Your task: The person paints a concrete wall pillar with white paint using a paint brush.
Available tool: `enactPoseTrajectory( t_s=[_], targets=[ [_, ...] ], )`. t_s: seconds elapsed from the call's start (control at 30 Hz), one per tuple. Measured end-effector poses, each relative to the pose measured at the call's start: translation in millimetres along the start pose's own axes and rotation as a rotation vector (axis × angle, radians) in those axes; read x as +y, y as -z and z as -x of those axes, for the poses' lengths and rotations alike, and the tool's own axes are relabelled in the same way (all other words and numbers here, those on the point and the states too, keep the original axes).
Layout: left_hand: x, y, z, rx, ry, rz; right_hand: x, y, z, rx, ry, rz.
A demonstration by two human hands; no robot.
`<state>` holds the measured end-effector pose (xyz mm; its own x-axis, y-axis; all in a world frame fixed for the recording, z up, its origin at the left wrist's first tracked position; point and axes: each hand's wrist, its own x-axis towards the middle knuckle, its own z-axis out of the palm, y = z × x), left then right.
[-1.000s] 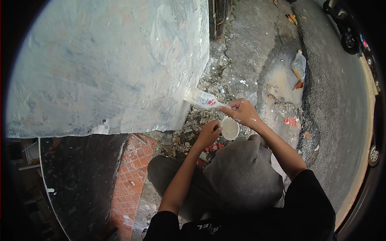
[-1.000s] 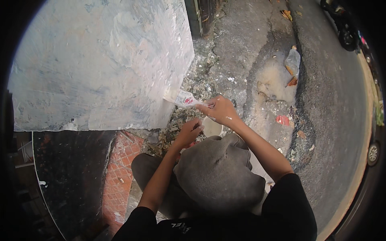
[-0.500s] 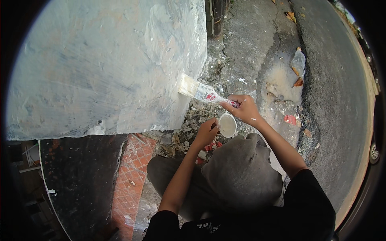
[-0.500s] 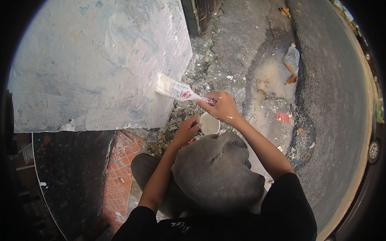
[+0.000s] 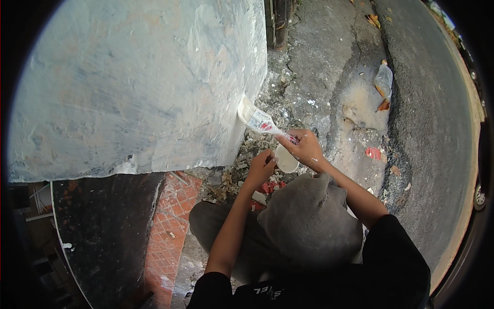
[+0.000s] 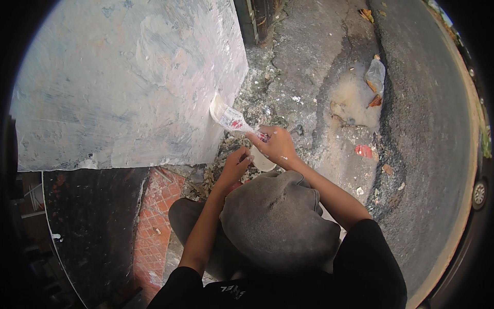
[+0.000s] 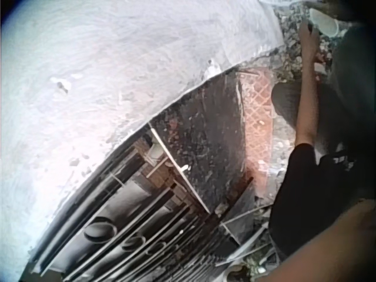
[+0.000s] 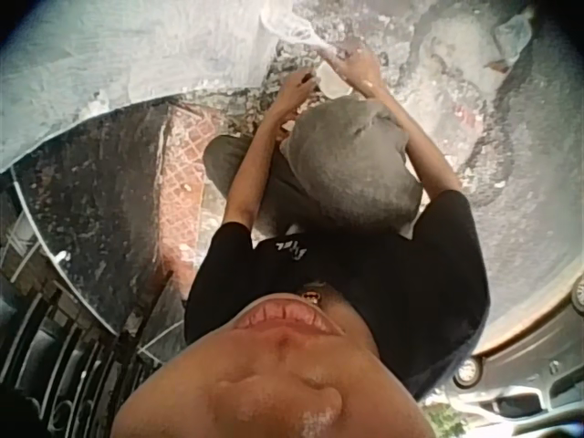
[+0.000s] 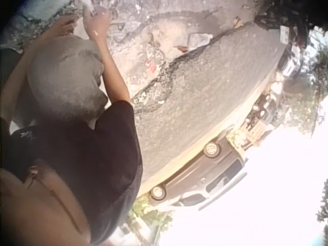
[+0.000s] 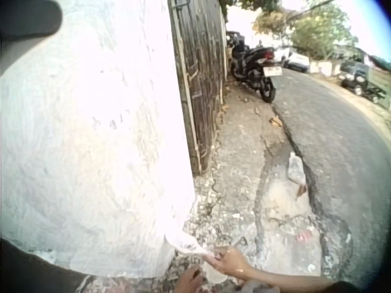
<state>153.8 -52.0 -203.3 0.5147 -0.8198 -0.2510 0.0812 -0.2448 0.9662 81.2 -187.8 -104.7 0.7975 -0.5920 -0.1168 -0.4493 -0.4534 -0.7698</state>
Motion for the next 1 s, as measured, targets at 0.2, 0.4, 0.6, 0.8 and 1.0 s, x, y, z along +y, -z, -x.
enactPoseTrajectory(
  t_s=[0.2, 0.4, 0.6, 0.8, 1.0],
  targets=[
    [0, -1, -5, 0.019, -0.022, 0.045, 15, 13, -7, 0.048, -0.018, -0.051],
    [-3, 3, -7, -0.009, 0.012, -0.02, 24, 6, -2, -0.139, 0.061, -0.005],
    [8, 4, -9, 0.019, -0.035, -0.003, 23, 32, -18, 0.102, -0.155, -0.141],
    [-1, 6, -8, 0.071, -0.112, -0.028, -1, -3, -3, -0.08, -0.003, -0.037],
    [3, 8, -4, 0.04, -0.061, -0.07, 15, 18, -11, 0.041, -0.064, -0.159]
  ],
)
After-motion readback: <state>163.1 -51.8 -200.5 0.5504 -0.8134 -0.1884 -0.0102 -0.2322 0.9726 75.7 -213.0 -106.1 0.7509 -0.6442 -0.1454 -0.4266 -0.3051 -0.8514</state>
